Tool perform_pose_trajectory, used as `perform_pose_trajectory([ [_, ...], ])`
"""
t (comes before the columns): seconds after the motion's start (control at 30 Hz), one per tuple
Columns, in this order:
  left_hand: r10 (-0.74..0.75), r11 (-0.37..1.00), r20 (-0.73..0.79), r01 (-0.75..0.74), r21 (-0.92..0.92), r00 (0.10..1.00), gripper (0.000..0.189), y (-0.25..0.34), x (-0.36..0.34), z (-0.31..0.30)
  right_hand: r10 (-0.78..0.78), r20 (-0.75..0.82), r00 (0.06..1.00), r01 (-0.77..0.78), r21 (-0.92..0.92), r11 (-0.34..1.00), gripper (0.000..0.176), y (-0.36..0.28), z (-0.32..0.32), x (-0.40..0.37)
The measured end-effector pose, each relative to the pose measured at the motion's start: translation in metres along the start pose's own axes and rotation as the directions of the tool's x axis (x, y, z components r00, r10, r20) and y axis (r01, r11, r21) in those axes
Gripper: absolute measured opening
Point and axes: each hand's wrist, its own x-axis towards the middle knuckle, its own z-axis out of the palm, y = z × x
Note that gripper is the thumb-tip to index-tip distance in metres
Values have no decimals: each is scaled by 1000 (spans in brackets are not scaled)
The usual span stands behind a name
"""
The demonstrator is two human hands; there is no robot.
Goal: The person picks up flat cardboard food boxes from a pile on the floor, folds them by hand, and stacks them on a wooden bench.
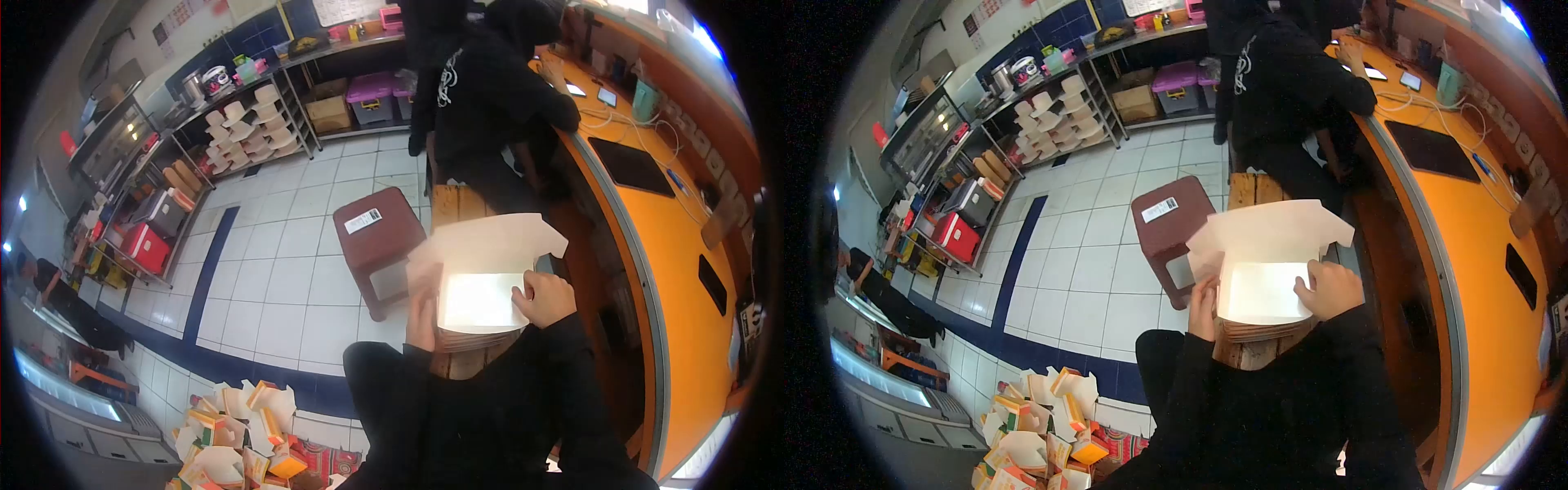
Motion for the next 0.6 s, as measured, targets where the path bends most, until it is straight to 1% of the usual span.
perform_pose_trajectory([
  [0.03, 9, 1000, -8, -9, -1, 1000, 41, 5, -2, -1, 1, 53, 999, 0, -26, 1000, 28, 4, -2, 4],
  [0.07, -56, 998, 4, 56, -15, 998, 40, 7, -4, -1, -8, 48, 999, 9, -28, 1000, 28, 7, 0, 8],
  [0.1, -122, 992, 20, 123, -31, 992, 40, 9, -5, 0, -23, 76, 997, 17, 85, 996, 22, 11, 0, 12],
  [0.13, -164, 982, 21, 166, -94, 986, 41, 10, -6, 2, -39, 102, 994, 19, 196, 980, 23, 13, 1, 15],
  [0.17, -161, 982, 22, 163, -99, 987, 41, 4, -7, 2, -41, 100, 994, 21, 192, 981, 23, 14, 2, 15],
  [0.23, -111, 991, -10, 110, -83, 994, 42, -7, -5, 1, -109, 23, 994, 86, 467, 880, 48, 13, 9, 10],
  [0.27, -110, 991, -7, 109, -83, 994, 42, -12, -4, 1, -84, 71, 994, 29, 562, 827, 64, 14, 17, 9],
  [0.3, -114, 991, -19, 113, -70, 993, 42, -11, -5, 1, -80, 71, 994, 26, 562, 827, 64, 15, 26, 9],
  [0.37, -128, 990, -22, 126, -55, 992, 41, -9, -6, -1, 40, -108, 993, 46, 694, 719, 54, 21, 44, 8],
  [0.4, -78, 997, -16, 78, -30, 997, 38, -8, -5, -2, 53, -105, 993, 35, 694, 719, 54, 26, 49, 9],
  [0.47, 19, 1000, 6, -19, 19, 1000, 33, -5, -3, -4, 146, 125, 981, -192, 677, 711, 47, 40, 54, 15],
  [0.5, 10, 1000, 22, -10, 21, 1000, 33, -5, -2, -5, 164, 126, 978, -206, 677, 707, 47, 42, 57, 16],
  [0.57, -42, 998, -4, 41, -56, 999, 31, -4, -1, -5, 187, 219, 958, -288, 730, 620, 42, 44, 62, 16],
  [0.6, -92, 993, -15, 91, -73, 996, 30, 1, -1, -3, 185, 185, 965, -260, 739, 621, 42, 44, 64, 17],
])
